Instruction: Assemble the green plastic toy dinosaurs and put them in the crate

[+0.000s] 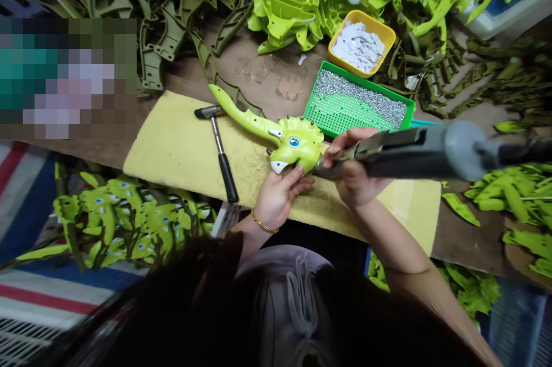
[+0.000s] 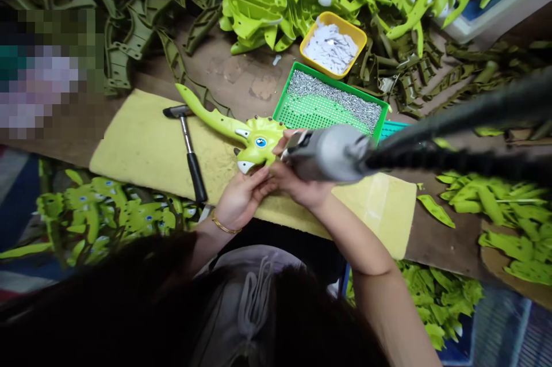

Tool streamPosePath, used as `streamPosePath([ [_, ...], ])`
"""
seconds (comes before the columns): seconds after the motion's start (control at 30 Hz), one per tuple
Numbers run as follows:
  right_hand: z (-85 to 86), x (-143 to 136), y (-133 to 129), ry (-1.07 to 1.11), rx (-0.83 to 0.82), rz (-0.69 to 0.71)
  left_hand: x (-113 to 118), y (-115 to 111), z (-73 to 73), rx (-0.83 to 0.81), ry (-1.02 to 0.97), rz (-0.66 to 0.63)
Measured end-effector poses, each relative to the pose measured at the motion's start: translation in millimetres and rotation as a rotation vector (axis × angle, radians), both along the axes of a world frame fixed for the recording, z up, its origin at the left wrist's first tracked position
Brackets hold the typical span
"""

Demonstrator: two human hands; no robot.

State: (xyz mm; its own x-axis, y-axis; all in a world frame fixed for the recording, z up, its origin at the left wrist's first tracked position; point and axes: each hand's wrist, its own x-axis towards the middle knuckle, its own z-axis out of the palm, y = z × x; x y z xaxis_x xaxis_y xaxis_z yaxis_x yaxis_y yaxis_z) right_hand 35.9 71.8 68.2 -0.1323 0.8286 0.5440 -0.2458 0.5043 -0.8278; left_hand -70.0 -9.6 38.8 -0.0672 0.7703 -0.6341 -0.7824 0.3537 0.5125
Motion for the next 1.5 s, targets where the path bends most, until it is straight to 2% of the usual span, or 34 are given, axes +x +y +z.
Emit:
streamPosePath([
  [0.07,10.0,0,21,0.091,0.031,-0.075,-7,-6,-3.2,-0.018,0.046,-0.115],
  [0.13,15.0,-2,50,0.121,0.05,-0.214,-20,-11,-4.1,-0.046,0.079,-0.293],
  [0.23,2.6,-8,93,0.059,0.031,-0.45,-44,-14,-1.4,-0.086,0.123,-0.502],
  [0.3,-14.6,-13,112,0.036,0.016,-0.546,-57,-12,1.6,-0.087,0.204,-0.508],
  [0.4,-36.5,-16,122,-0.029,-0.001,-0.553,-67,-4,5.2,-0.058,0.334,-0.37],
  [0.47,-43.3,-13,121,-0.073,-0.038,-0.519,-69,1,5.9,-0.04,0.356,-0.311],
  [0.6,-46.4,-7,118,-0.079,-0.157,-0.397,-66,10,2.2,-0.032,0.317,-0.312],
  [0.77,-44.6,-15,119,-0.047,-0.116,-0.481,-65,12,-2.2,-0.03,0.313,-0.3],
  [0.9,-19.6,-13,107,0.013,-0.036,-0.525,-60,11,-2.9,-0.009,0.29,-0.29],
  [1.0,3.8,-1,81,-0.003,0.044,-0.537,-49,9,-4.9,0.023,0.264,-0.265],
  [1.1,15.1,10,49,-0.106,0.034,-0.476,-36,8,-7.0,0.04,0.251,-0.219],
  [1.23,10.6,10,26,-0.117,-0.004,-0.412,-30,8,-8.3,0.03,0.249,-0.201],
  [1.37,-3.0,1,27,0.032,-0.044,-0.287,-32,8,-10.7,0.026,0.265,-0.218],
  [1.5,-18.5,0,25,0.011,-0.062,-0.224,-32,8,-13.2,0.034,0.253,-0.202],
])
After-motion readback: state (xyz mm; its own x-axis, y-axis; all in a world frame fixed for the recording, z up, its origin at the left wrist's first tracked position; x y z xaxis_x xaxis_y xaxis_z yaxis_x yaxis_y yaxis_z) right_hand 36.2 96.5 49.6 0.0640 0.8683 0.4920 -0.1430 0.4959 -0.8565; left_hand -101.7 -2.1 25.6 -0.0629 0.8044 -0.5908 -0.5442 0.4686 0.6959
